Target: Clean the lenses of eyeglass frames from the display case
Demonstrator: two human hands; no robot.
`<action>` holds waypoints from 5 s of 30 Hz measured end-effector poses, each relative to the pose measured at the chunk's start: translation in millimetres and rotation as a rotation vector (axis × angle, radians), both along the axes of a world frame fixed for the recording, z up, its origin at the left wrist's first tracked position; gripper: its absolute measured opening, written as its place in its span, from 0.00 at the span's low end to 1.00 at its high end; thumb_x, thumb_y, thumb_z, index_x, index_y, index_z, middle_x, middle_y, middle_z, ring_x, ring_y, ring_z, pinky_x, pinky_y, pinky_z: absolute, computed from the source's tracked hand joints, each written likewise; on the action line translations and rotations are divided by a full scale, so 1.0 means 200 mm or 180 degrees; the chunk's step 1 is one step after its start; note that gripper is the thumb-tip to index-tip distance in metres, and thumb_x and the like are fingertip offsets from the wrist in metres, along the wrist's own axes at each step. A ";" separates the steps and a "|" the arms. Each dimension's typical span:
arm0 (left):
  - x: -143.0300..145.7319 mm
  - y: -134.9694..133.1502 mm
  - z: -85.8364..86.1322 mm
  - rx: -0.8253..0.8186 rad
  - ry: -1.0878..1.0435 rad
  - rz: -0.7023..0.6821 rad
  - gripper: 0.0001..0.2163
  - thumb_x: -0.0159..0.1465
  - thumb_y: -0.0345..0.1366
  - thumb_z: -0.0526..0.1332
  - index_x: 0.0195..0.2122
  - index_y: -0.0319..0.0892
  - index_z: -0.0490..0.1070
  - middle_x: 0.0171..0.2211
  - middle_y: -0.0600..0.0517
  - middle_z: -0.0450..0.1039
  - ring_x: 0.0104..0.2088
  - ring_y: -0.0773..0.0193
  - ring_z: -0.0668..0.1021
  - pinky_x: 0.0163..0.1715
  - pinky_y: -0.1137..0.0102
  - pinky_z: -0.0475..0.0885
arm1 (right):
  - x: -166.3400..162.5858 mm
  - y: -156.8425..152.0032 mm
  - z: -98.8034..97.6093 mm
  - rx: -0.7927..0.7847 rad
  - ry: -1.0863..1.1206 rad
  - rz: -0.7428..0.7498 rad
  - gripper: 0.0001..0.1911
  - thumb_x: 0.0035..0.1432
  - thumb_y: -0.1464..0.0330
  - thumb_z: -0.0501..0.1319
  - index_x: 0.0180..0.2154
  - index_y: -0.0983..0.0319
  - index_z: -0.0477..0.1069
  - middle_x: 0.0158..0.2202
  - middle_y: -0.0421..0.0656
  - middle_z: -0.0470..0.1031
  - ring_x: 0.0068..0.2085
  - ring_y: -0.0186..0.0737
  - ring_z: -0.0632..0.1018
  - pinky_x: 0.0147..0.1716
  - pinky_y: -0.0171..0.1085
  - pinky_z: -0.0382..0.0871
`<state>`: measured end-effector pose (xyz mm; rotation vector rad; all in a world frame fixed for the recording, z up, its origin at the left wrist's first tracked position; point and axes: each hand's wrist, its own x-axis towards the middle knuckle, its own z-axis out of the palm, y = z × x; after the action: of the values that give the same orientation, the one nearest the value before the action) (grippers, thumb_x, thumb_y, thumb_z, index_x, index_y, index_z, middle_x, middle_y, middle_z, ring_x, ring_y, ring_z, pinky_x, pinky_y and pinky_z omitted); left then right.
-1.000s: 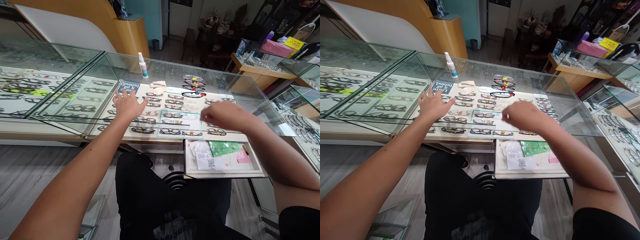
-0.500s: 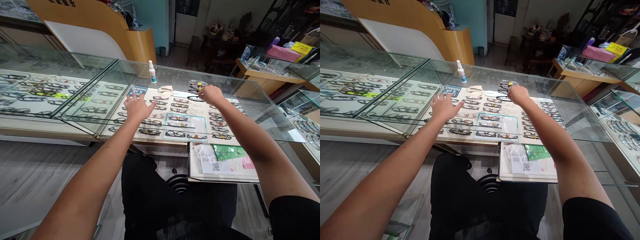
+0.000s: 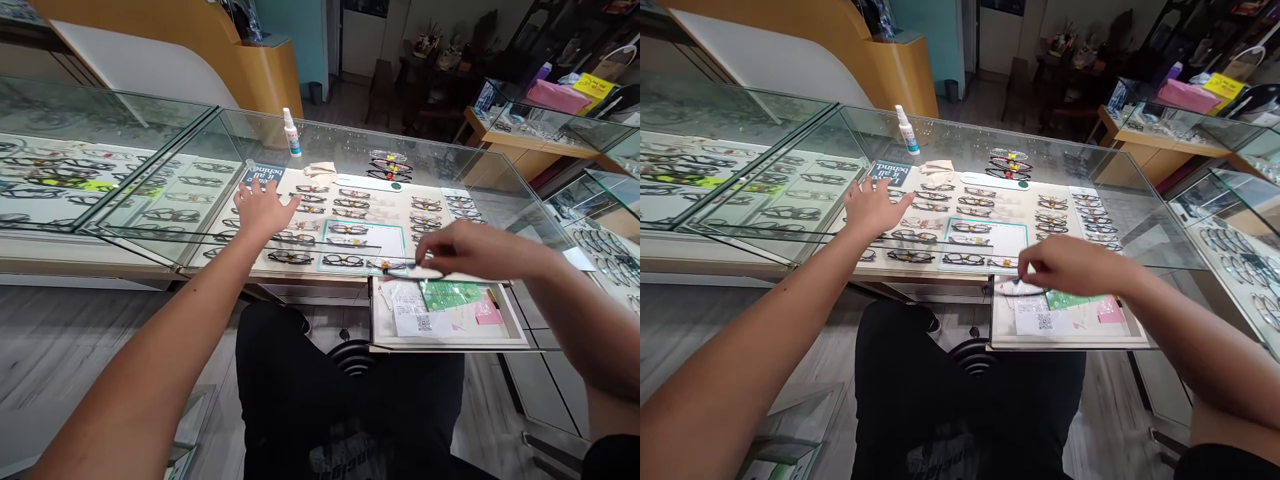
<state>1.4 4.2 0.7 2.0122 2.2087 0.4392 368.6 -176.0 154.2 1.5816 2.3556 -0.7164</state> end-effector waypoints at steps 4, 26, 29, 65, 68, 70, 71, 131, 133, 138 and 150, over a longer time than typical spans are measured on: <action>0.00 0.02 0.00 -0.0054 -0.0066 0.0006 0.47 0.70 0.68 0.50 0.81 0.41 0.61 0.85 0.35 0.49 0.84 0.25 0.49 0.81 0.34 0.44 | -0.01 -0.20 -0.22 -0.0440 -0.0669 0.0115 0.13 0.74 0.67 0.58 0.44 0.55 0.84 0.41 0.47 0.88 0.39 0.46 0.84 0.36 0.40 0.65; 0.09 0.02 0.00 0.0034 -0.0148 0.0254 0.42 0.72 0.61 0.54 0.76 0.33 0.63 0.83 0.26 0.51 0.84 0.23 0.48 0.81 0.33 0.42 | 0.07 0.61 -1.15 0.0558 -0.0972 -0.1084 0.21 0.79 0.63 0.57 0.61 0.56 0.85 0.58 0.53 0.88 0.58 0.55 0.86 0.53 0.43 0.76; 0.09 0.02 0.00 0.0052 -0.0190 0.0257 0.41 0.72 0.60 0.55 0.76 0.35 0.63 0.82 0.27 0.52 0.84 0.22 0.48 0.81 0.31 0.42 | 0.06 0.64 -1.20 0.0549 -0.0939 -0.1096 0.20 0.80 0.63 0.58 0.60 0.55 0.86 0.58 0.52 0.88 0.57 0.54 0.86 0.52 0.42 0.77; 0.08 0.02 0.02 0.0060 -0.0101 0.0233 0.45 0.69 0.61 0.52 0.78 0.30 0.63 0.82 0.22 0.51 0.83 0.21 0.50 0.80 0.33 0.46 | 0.00 0.77 -0.39 0.2009 -0.0422 -0.0006 0.23 0.78 0.62 0.57 0.61 0.66 0.84 0.71 0.55 0.78 0.65 0.65 0.73 0.63 0.56 0.69; 0.08 0.01 0.03 0.0046 -0.0075 0.0226 0.45 0.69 0.61 0.52 0.77 0.29 0.64 0.82 0.21 0.51 0.83 0.20 0.50 0.80 0.32 0.47 | 0.00 0.91 -0.50 0.2019 -0.0766 -0.0104 0.25 0.77 0.61 0.58 0.63 0.68 0.83 0.78 0.56 0.70 0.71 0.69 0.68 0.65 0.59 0.69; 0.08 0.01 0.03 0.0032 -0.0049 0.0212 0.45 0.69 0.61 0.52 0.77 0.30 0.64 0.82 0.21 0.51 0.83 0.20 0.51 0.79 0.32 0.47 | 0.00 0.95 -0.54 0.2079 -0.0837 -0.0170 0.26 0.77 0.62 0.57 0.64 0.69 0.81 0.79 0.57 0.68 0.71 0.69 0.67 0.66 0.60 0.68; 0.08 0.01 0.03 0.0034 -0.0033 0.0212 0.45 0.69 0.61 0.52 0.76 0.30 0.64 0.82 0.21 0.52 0.83 0.20 0.51 0.79 0.32 0.48 | 0.00 0.96 -0.56 0.2097 -0.0841 -0.0200 0.26 0.77 0.61 0.57 0.64 0.70 0.81 0.79 0.58 0.69 0.71 0.70 0.67 0.66 0.61 0.68; 0.07 0.03 0.02 -0.0067 -0.0056 0.0275 0.44 0.70 0.63 0.49 0.77 0.33 0.63 0.83 0.27 0.51 0.84 0.23 0.48 0.80 0.33 0.44 | 0.18 0.66 -1.33 0.0721 -0.0112 -0.0536 0.44 0.78 0.38 0.48 0.69 0.65 0.75 0.80 0.58 0.63 0.79 0.69 0.60 0.77 0.62 0.56; 0.07 0.03 0.02 -0.0086 -0.0029 0.0277 0.44 0.70 0.63 0.49 0.77 0.33 0.63 0.83 0.27 0.51 0.84 0.24 0.49 0.80 0.34 0.45 | 0.18 0.66 -1.35 0.0722 -0.0107 -0.0553 0.44 0.77 0.37 0.48 0.69 0.64 0.75 0.81 0.58 0.63 0.79 0.69 0.59 0.77 0.62 0.57; 0.07 0.02 0.04 -0.0082 -0.0047 0.0287 0.44 0.71 0.63 0.51 0.77 0.35 0.63 0.83 0.28 0.51 0.84 0.25 0.49 0.81 0.35 0.46 | 0.17 0.68 -1.37 0.0735 -0.0113 -0.0590 0.43 0.77 0.37 0.50 0.68 0.64 0.77 0.80 0.57 0.64 0.78 0.70 0.62 0.76 0.63 0.58; 0.07 0.04 0.04 -0.0112 0.0134 0.0245 0.41 0.75 0.60 0.49 0.77 0.30 0.62 0.82 0.24 0.51 0.83 0.21 0.51 0.79 0.33 0.49 | 0.37 0.33 -1.19 0.0859 -0.0346 -0.0110 0.32 0.76 0.47 0.62 0.68 0.62 0.78 0.80 0.58 0.64 0.78 0.68 0.64 0.76 0.61 0.60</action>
<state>16.1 11.7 8.4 1.9418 2.3082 0.3666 441.7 -109.9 -83.1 1.7208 2.4308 -0.3182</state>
